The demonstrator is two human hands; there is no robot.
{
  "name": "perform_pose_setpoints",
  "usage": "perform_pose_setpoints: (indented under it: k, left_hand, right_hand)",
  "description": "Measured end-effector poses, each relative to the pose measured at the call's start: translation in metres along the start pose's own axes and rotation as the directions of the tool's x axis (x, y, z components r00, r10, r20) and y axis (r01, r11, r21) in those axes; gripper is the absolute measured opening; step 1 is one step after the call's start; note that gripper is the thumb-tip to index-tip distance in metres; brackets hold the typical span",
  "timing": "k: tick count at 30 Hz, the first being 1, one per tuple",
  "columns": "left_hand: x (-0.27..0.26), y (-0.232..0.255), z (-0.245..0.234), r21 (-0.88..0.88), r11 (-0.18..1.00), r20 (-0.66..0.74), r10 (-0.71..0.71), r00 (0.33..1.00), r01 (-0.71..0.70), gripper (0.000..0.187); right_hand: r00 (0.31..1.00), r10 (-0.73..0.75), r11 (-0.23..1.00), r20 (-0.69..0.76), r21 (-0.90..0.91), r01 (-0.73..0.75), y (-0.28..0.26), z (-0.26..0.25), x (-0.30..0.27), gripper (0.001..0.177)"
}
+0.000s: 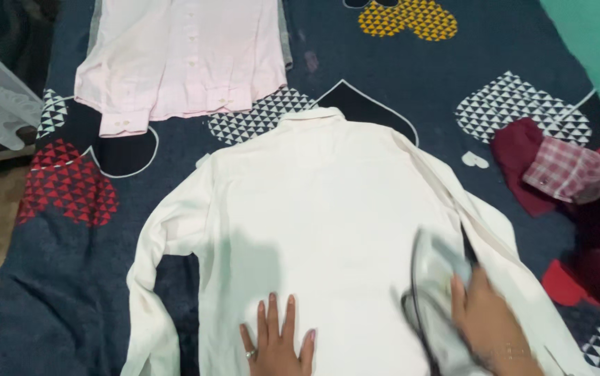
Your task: The person irons a white long-sleeved shirt on a bed, smoothing the sleeves, back, and front with an electric iron. After ironing, the person folds the shirt and places it on a pile of other clothes.
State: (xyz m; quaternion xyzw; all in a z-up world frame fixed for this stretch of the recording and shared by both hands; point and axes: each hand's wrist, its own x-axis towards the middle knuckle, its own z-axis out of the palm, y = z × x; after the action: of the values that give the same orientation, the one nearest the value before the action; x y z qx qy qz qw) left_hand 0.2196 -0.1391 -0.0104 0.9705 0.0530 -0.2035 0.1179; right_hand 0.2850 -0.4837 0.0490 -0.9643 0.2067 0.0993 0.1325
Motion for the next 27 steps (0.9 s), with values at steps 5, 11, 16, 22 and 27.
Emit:
perform_pose_setpoints:
  k: [5, 11, 16, 22, 27]
  left_hand:
    - [-0.006, 0.01, -0.004, -0.027, 0.998, -0.272, 0.044, 0.961, -0.054, 0.079]
    - [-0.016, 0.01, -0.018, -0.046, 0.994, -0.444, 0.073, 0.893, -0.104, 0.077]
    - [-0.017, 0.011, -0.025, -0.09, 0.993, -0.362, 0.038, 0.932, -0.075, 0.078]
    - [-0.013, 0.0, -0.007, -0.088, 0.987, -0.468, 0.082, 0.88, -0.138, 0.068]
    - [-0.016, -0.01, 0.01, -0.132, 0.987, -0.465, 0.018, 0.885, -0.09, 0.065]
  right_hand:
    - [0.991, 0.112, 0.989, -0.08, -0.083, -0.118, 0.038, 0.015, -0.044, 0.055]
    - [0.987, -0.141, 0.988, -0.074, 0.053, 0.145, -0.025, -0.016, 0.109, 0.056]
    - [0.997, -0.074, 0.991, 0.0, 0.108, 0.074, -0.081, 0.01, 0.065, 0.062]
    - [0.949, 0.004, 0.99, 0.315, 0.132, -0.048, -0.081, 0.043, -0.122, 0.054]
    - [0.988, -0.018, 0.993, 0.151, 0.121, 0.0, -0.147, 0.025, -0.038, 0.058]
